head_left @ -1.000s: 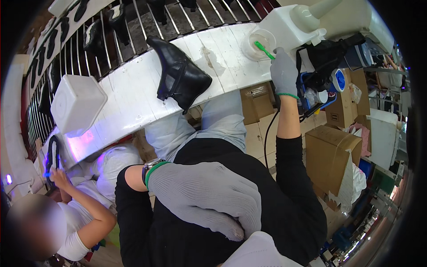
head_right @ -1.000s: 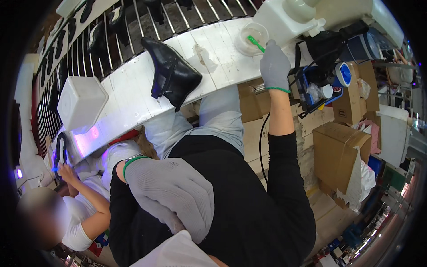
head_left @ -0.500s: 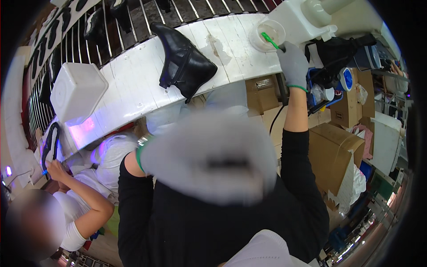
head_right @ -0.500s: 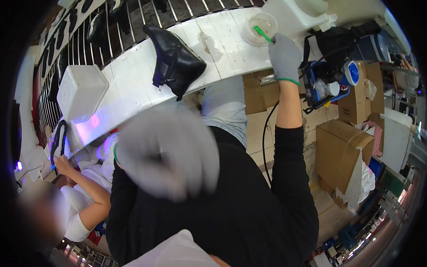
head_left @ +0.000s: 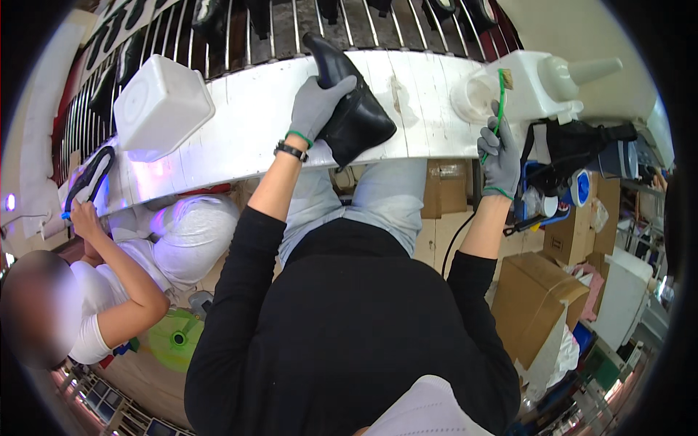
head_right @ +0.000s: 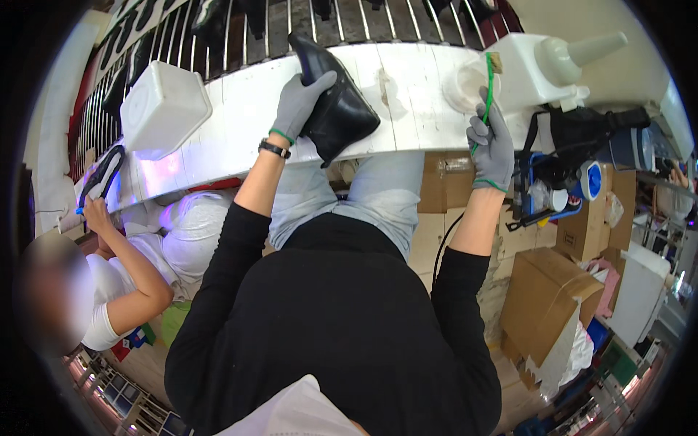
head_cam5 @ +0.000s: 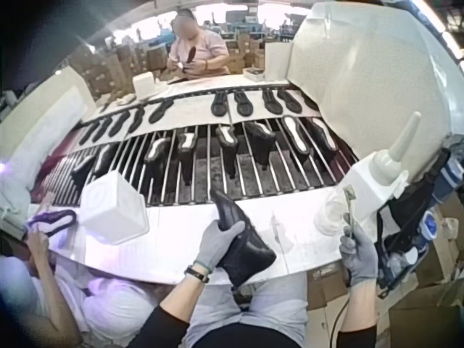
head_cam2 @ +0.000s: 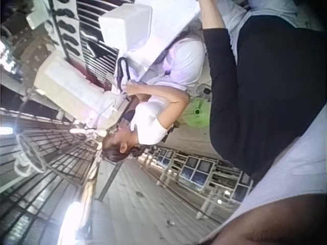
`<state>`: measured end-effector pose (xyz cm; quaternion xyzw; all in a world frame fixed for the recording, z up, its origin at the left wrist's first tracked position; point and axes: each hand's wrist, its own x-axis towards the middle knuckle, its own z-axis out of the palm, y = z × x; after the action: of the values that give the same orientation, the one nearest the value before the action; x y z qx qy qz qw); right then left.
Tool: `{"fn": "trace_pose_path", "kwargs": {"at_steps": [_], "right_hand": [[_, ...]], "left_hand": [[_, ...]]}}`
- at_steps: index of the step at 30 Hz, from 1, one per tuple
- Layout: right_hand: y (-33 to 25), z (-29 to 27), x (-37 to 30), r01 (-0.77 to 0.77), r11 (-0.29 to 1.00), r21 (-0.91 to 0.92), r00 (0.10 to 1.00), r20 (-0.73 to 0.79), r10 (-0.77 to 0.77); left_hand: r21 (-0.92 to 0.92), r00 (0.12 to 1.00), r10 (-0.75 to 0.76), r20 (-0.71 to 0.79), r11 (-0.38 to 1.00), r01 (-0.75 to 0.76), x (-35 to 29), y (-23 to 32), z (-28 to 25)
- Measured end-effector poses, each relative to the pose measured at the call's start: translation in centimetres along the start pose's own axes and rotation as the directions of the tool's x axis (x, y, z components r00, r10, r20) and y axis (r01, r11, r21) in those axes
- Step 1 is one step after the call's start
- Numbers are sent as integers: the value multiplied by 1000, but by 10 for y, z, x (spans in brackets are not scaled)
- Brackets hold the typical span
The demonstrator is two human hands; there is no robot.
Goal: The person is manufacturing shoes.
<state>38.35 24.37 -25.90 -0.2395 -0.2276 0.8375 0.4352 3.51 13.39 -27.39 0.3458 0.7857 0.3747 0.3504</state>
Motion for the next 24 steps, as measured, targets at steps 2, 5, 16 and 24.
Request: {"fn": "trace_pose_path", "kwargs": {"at_steps": [2,5,16,24], "right_hand": [[1,9,5,27,997,69,997,76,-33],[-4,43,4,127,990,66,992,-32,-125],[61,136,-18,91,727,-680,991,-8,-132],[117,160,-74,84,460,-884,993,110,30]], "left_hand": [[-213,983,67,-173,971,-104,-19,-4,-2],[-333,866,201,-457,865,-376,-58,1,-15],[18,837,481,-259,869,-494,-129,-35,-2],[-802,984,69,-163,572,-172,-128,-51,11]]}}
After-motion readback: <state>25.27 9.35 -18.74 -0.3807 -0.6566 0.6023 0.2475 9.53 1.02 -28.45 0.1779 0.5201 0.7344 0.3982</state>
